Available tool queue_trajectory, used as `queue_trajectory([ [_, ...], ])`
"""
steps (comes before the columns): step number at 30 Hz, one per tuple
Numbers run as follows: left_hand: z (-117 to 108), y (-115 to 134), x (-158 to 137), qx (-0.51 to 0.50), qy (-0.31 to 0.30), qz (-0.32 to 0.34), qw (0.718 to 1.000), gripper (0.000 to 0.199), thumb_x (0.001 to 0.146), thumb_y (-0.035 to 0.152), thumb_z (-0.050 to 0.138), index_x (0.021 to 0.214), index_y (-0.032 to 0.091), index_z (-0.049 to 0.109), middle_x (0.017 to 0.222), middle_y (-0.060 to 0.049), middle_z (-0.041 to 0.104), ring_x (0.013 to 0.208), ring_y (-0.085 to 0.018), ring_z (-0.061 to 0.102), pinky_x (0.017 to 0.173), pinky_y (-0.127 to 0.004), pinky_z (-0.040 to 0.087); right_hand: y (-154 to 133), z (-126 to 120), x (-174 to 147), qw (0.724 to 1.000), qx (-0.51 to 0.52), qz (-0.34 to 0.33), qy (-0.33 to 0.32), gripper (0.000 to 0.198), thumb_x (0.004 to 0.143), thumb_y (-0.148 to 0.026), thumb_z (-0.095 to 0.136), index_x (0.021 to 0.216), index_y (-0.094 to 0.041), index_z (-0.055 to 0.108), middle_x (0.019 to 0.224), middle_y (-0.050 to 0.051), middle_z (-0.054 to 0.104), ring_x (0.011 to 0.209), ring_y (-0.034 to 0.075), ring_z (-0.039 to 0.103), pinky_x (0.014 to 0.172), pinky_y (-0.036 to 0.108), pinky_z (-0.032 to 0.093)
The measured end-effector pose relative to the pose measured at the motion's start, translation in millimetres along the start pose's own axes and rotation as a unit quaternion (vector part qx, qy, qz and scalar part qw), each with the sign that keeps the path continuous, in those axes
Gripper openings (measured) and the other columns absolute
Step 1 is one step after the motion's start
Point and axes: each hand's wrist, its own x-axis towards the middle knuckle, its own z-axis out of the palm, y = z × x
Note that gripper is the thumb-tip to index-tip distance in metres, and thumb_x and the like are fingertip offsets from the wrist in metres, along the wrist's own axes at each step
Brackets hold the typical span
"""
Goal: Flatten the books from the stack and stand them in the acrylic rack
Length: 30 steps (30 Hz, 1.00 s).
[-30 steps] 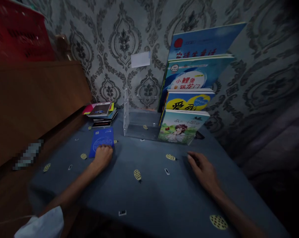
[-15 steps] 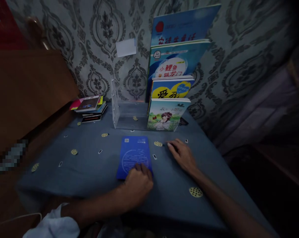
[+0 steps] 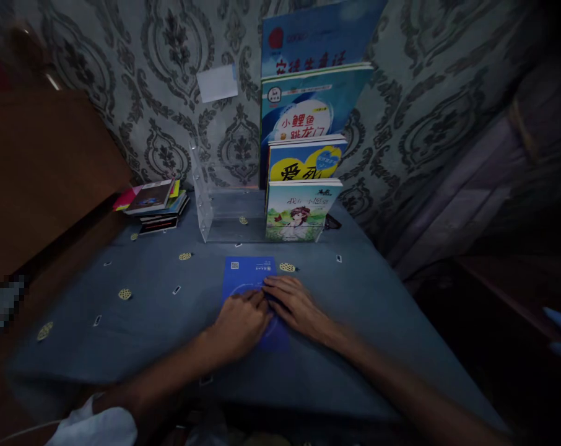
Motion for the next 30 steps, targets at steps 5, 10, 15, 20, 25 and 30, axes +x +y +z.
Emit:
queue_trajectory([
  [5,6.7,-59.9,26.1,0.060,0.029,-0.130,0.989,0.031,0.099,0.018,0.047,0.126,0.015,0.062,0.135,-0.016,0.063,0.124,-0.027,0.060,0.100,-0.042,0.049,-3.4,-1.3,0.4,1.000,-0.029,-0.006,-0.009,0.034,0.099,-0.029,0.049,0.128,-0.019,0.065,0.126,0.014,0.069,0.122,0.027,0.061,0.109,0.052,0.044],
  [10,18.0,-84.0,35.0,0.070,0.056,-0.142,0.986,0.035,0.102,0.020,0.040,0.130,0.015,0.062,0.136,-0.016,0.063,0.126,-0.027,0.060,0.105,-0.045,0.047,-14.1,5.7,24.7,0.998,-0.056,0.013,-0.039,0.033,0.098,-0.027,0.051,0.127,-0.018,0.064,0.129,0.013,0.068,0.124,0.026,0.060,0.115,0.051,0.039],
  [15,25.1,-83.9,29.2,0.062,0.078,-0.146,0.984,0.038,0.099,0.016,0.041,0.130,0.018,0.062,0.138,-0.014,0.061,0.126,-0.026,0.059,0.105,-0.044,0.046,-20.0,33.5,61.6,0.995,-0.057,0.028,-0.071,0.048,0.098,-0.026,0.048,0.142,-0.008,0.049,0.147,0.020,0.052,0.141,0.028,0.044,0.119,0.049,0.036],
  [20,25.2,-86.9,29.1,0.047,0.090,-0.145,0.984,0.035,0.100,0.018,0.042,0.128,0.018,0.063,0.136,-0.012,0.063,0.122,-0.026,0.060,0.102,-0.044,0.047,-2.0,33.0,61.0,0.994,-0.076,0.067,-0.052,0.051,0.098,-0.032,0.048,0.143,-0.009,0.050,0.150,0.020,0.049,0.143,0.031,0.041,0.118,0.053,0.037],
  [25,27.5,-88.7,29.6,0.050,0.100,-0.136,0.984,0.032,0.100,0.018,0.044,0.126,0.016,0.062,0.132,-0.012,0.063,0.118,-0.027,0.060,0.098,-0.044,0.048,17.5,9.6,33.4,0.983,-0.120,0.126,-0.050,0.051,0.101,-0.036,0.040,0.144,-0.009,0.050,0.150,0.019,0.049,0.143,0.029,0.041,0.118,0.051,0.037],
  [30,27.4,-87.7,28.9,0.062,0.101,-0.137,0.984,0.031,0.101,0.020,0.043,0.125,0.016,0.061,0.122,-0.012,0.064,0.108,-0.026,0.060,0.090,-0.040,0.049,18.4,0.4,28.9,0.981,-0.134,0.127,-0.062,0.050,0.102,-0.038,0.036,0.142,-0.012,0.052,0.149,0.016,0.052,0.142,0.028,0.043,0.118,0.050,0.036],
])
